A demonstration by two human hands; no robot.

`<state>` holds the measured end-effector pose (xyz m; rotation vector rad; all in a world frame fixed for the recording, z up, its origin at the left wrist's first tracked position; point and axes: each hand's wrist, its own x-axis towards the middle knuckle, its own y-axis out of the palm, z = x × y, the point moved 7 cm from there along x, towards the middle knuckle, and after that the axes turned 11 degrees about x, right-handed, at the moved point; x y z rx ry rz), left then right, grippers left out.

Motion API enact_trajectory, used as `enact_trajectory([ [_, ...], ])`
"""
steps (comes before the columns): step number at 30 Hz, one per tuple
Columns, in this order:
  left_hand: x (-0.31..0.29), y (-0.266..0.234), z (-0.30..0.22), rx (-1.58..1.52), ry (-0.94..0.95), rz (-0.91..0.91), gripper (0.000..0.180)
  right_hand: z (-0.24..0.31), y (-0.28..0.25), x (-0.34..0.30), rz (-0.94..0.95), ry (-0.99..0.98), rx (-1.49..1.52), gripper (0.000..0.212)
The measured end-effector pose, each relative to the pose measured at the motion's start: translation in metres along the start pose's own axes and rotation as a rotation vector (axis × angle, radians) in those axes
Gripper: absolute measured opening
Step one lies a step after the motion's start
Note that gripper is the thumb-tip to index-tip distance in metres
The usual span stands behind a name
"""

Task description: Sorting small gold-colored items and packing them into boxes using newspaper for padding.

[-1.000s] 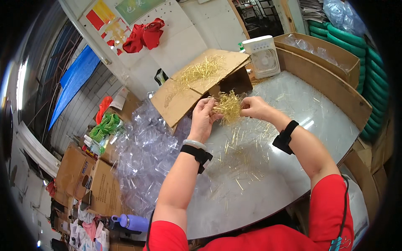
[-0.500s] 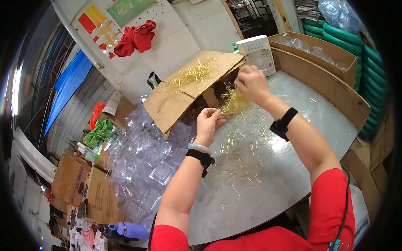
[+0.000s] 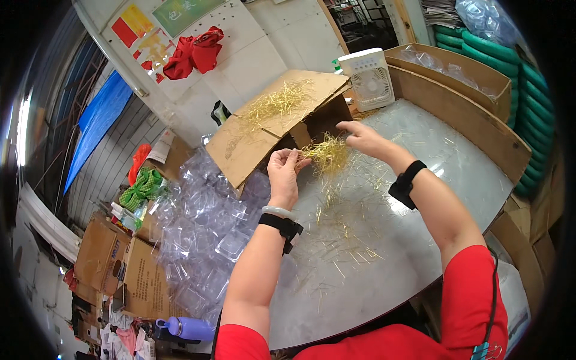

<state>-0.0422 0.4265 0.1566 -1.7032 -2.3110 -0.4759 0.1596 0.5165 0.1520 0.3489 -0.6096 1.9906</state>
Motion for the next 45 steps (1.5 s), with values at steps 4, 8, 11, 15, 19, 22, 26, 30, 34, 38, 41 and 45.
enact_trajectory([
  [4, -0.003, -0.01, -0.005, -0.041, 0.001, 0.022, 0.009, 0.002, 0.016, -0.001, 0.105, 0.062, -0.039, 0.023],
  [8, -0.011, -0.018, -0.012, 0.082, 0.008, 0.018, 0.039, 0.044, 0.003, 0.001, -0.053, -0.125, -0.1, 0.01],
  [11, -0.025, -0.017, -0.006, 0.254, -0.105, -0.027, 0.054, 0.054, -0.006, 0.004, -0.153, -0.335, -0.356, 0.011],
  [15, -0.032, -0.018, 0.024, 0.262, -0.184, 0.106, 0.045, 0.054, -0.039, 0.014, -0.355, -0.268, -0.545, 0.012],
  [19, -0.045, -0.011, 0.029, 0.274, -0.202, 0.17, 0.029, 0.045, -0.068, 0.015, -0.46, -0.16, -0.705, 0.011],
  [22, -0.051, -0.01, 0.032, 0.296, -0.242, 0.186, 0.025, 0.027, -0.093, 0.013, -0.491, -0.076, -0.793, 0.012],
  [26, -0.058, -0.005, 0.032, 0.289, -0.263, 0.231, 0.024, -0.001, -0.119, 0.002, -0.407, 0.077, -0.989, 0.012],
  [30, -0.064, -0.013, 0.032, 0.279, -0.279, 0.233, 0.024, 0.024, -0.123, -0.007, -0.552, -0.147, -0.945, 0.013],
  [34, -0.069, -0.009, 0.025, 0.258, -0.275, 0.254, 0.025, 0.01, -0.15, -0.01, -0.605, -0.105, -0.806, 0.012],
  [38, -0.082, -0.006, 0.027, 0.222, -0.303, 0.249, 0.024, -0.029, -0.174, -0.027, -0.579, 0.023, -0.874, 0.01],
  [41, -0.089, -0.002, 0.034, 0.215, -0.322, 0.265, 0.024, -0.054, -0.184, -0.043, -0.546, 0.063, -0.867, 0.01],
  [45, -0.097, -0.007, 0.043, 0.225, -0.356, 0.264, 0.023, -0.075, -0.156, -0.064, -0.346, 0.233, -1.048, 0.014],
])
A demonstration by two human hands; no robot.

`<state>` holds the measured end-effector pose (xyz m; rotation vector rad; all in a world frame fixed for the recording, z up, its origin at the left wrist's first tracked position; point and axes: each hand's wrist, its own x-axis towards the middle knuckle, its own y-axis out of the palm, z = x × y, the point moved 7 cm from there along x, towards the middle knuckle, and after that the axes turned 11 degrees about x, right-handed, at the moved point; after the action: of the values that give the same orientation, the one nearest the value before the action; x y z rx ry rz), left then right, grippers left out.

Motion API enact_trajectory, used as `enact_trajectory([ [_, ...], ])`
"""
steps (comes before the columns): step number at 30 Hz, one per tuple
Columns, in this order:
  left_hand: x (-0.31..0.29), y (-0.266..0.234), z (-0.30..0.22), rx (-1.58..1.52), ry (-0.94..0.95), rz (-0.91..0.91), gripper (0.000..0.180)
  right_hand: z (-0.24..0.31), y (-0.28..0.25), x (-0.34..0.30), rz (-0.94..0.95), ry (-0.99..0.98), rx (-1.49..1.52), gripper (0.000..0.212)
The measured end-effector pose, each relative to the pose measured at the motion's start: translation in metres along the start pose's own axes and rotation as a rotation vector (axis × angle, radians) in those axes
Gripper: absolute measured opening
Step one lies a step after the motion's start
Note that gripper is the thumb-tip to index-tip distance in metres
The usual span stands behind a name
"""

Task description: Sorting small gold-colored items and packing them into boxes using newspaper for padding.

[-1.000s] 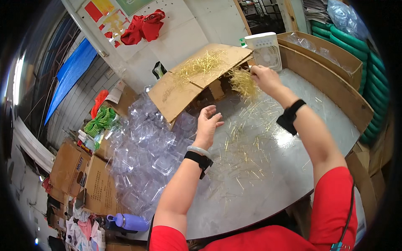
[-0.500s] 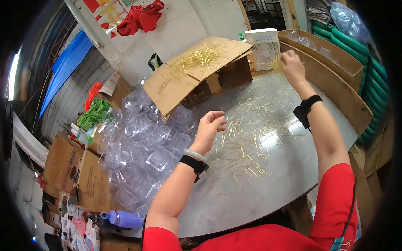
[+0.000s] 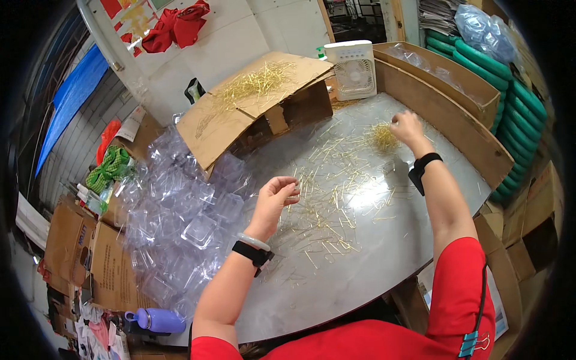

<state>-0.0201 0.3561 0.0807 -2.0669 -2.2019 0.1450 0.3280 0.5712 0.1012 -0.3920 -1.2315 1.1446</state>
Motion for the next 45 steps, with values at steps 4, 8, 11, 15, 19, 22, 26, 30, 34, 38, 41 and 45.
enact_trajectory([
  [4, -0.003, 0.007, 0.006, -0.022, -0.029, 0.011, 0.023, 0.008, 0.009, -0.018, 0.042, 0.069, 0.12, 0.021],
  [8, -0.011, 0.006, 0.001, -0.027, -0.003, 0.032, 0.022, 0.023, -0.035, 0.008, -0.208, 0.003, 0.259, 0.025],
  [11, -0.016, 0.001, -0.001, -0.027, -0.003, -0.004, 0.021, 0.014, -0.044, 0.026, -0.243, 0.006, 0.223, 0.027],
  [15, -0.036, 0.011, -0.012, -0.038, 0.072, -0.051, 0.02, -0.035, -0.042, 0.028, -0.265, 0.286, 0.636, 0.03],
  [19, -0.103, 0.009, -0.038, 0.304, 0.245, -0.061, 0.015, -0.062, -0.013, 0.001, -0.177, 0.81, 1.615, 0.019],
  [22, -0.162, -0.002, -0.054, 0.6, 0.395, -0.115, 0.014, -0.053, 0.008, -0.032, -0.205, 1.209, 1.845, 0.018],
  [26, -0.241, -0.018, -0.023, 0.772, 0.27, -0.267, 0.014, -0.026, 0.019, -0.022, -0.131, 0.989, 2.044, 0.02],
  [30, -0.281, 0.001, -0.014, 0.931, 0.333, -0.35, 0.014, -0.032, 0.037, -0.022, -0.147, 0.952, 2.005, 0.027],
  [34, -0.285, 0.007, 0.0, 0.945, 0.339, -0.434, 0.014, -0.03, 0.012, -0.031, -0.226, 1.069, 1.762, 0.032],
  [38, -0.278, 0.016, 0.013, 0.959, 0.402, -0.377, 0.021, -0.024, -0.012, -0.009, -0.115, 0.428, 1.954, 0.021],
  [41, -0.308, -0.004, 0.11, 1.061, 0.22, -0.165, 0.037, 0.025, -0.009, -0.015, -0.094, 0.443, 2.024, 0.01],
  [45, -0.291, -0.013, 0.106, 0.592, 0.116, -0.319, 0.028, 0.024, -0.035, -0.009, -0.214, 0.615, 1.62, 0.004],
])
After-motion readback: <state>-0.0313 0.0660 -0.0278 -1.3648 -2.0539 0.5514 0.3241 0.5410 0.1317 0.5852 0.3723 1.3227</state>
